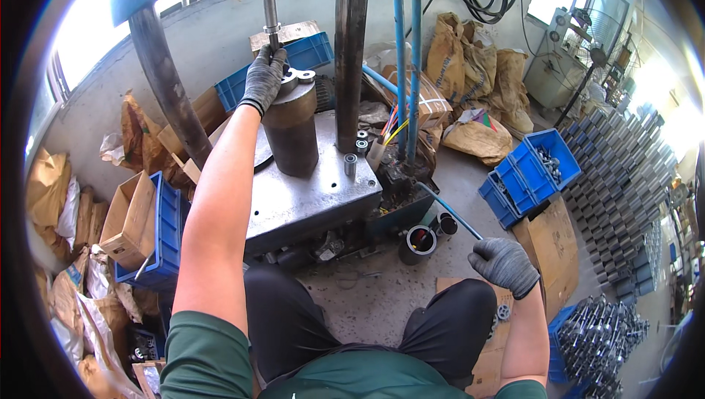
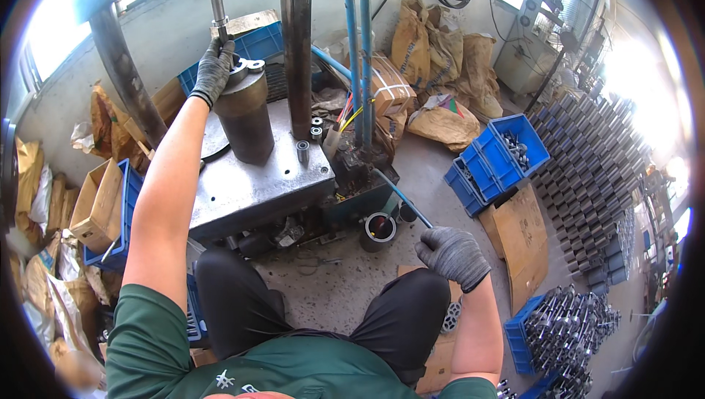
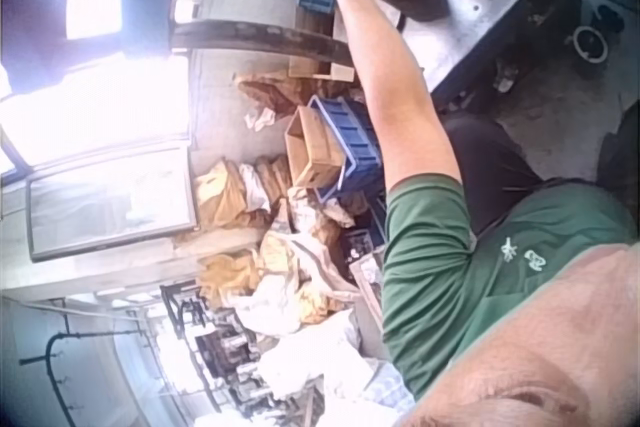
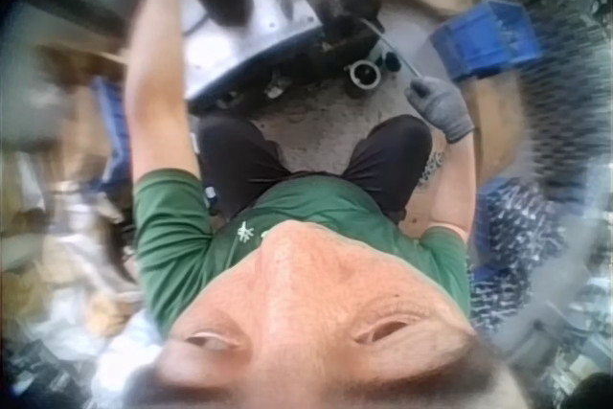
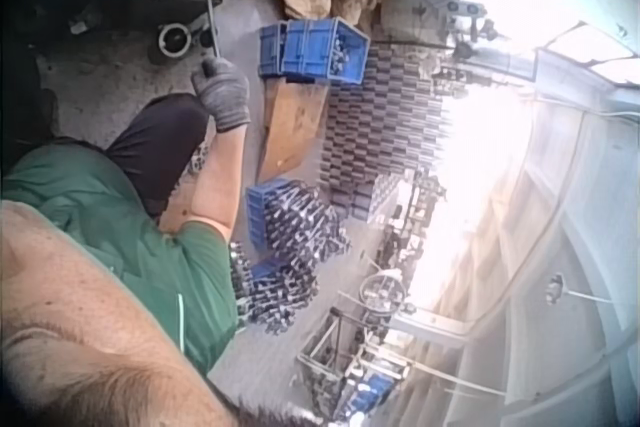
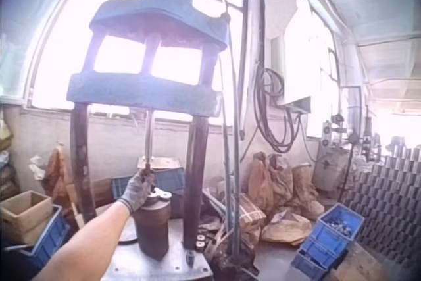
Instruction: Using a hydraulic press to assemble or shape metal components.
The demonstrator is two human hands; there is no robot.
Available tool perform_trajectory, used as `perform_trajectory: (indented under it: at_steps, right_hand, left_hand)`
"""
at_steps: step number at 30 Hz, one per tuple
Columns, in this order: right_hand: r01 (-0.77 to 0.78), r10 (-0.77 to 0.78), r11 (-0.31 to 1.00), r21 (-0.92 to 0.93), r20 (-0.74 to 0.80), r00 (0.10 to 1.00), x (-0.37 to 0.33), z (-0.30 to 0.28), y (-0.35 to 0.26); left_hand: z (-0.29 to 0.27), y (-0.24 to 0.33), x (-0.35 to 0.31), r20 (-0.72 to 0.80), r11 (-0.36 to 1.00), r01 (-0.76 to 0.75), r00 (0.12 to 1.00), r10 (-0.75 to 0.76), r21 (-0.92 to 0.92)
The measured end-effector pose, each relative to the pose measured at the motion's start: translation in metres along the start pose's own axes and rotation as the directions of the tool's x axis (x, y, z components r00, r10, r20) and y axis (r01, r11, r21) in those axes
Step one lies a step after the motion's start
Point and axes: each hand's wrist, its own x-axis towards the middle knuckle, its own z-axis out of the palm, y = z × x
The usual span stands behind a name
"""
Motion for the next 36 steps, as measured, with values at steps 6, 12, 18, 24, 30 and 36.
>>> perform_trajectory:
  at_steps: [6, 12, 18, 24, 30, 36]
  right_hand:
    - [0.057, -0.056, 0.998, 0.031, -0.025, 0.998, 0.000, 0.001, 0.005]
    - [0.260, -0.231, 0.958, 0.124, -0.208, 0.950, 0.012, -0.013, 0.007]
    - [0.271, -0.268, 0.952, -0.142, -0.815, 0.515, 0.116, -0.087, -0.013]
    - [0.174, -0.267, 0.961, -0.212, -0.874, 0.407, 0.203, -0.116, 0.007]
    - [0.070, -0.177, 0.983, -0.170, -0.777, 0.604, 0.150, -0.095, 0.046]
    - [0.349, -0.353, 0.935, 0.056, 0.164, 0.921, 0.044, -0.014, 0.008]
  left_hand:
    - [0.001, 0.001, -0.002, 0.014, 0.998, 0.006, 1.000, -0.005, -0.056]
    - [-0.007, -0.015, 0.008, -0.009, 0.999, -0.001, 1.000, 0.000, -0.052]
    - [-0.004, 0.001, -0.008, 0.008, 0.986, 0.118, 0.993, -0.117, -0.115]
    - [-0.034, -0.056, 0.030, 0.029, 0.998, 0.057, 0.998, -0.055, -0.041]
    - [0.006, -0.112, 0.064, 0.089, 0.971, 0.030, 0.996, -0.008, -0.239]
    - [-0.089, -0.185, 0.118, 0.139, 0.998, 0.004, 0.990, 0.004, -0.056]
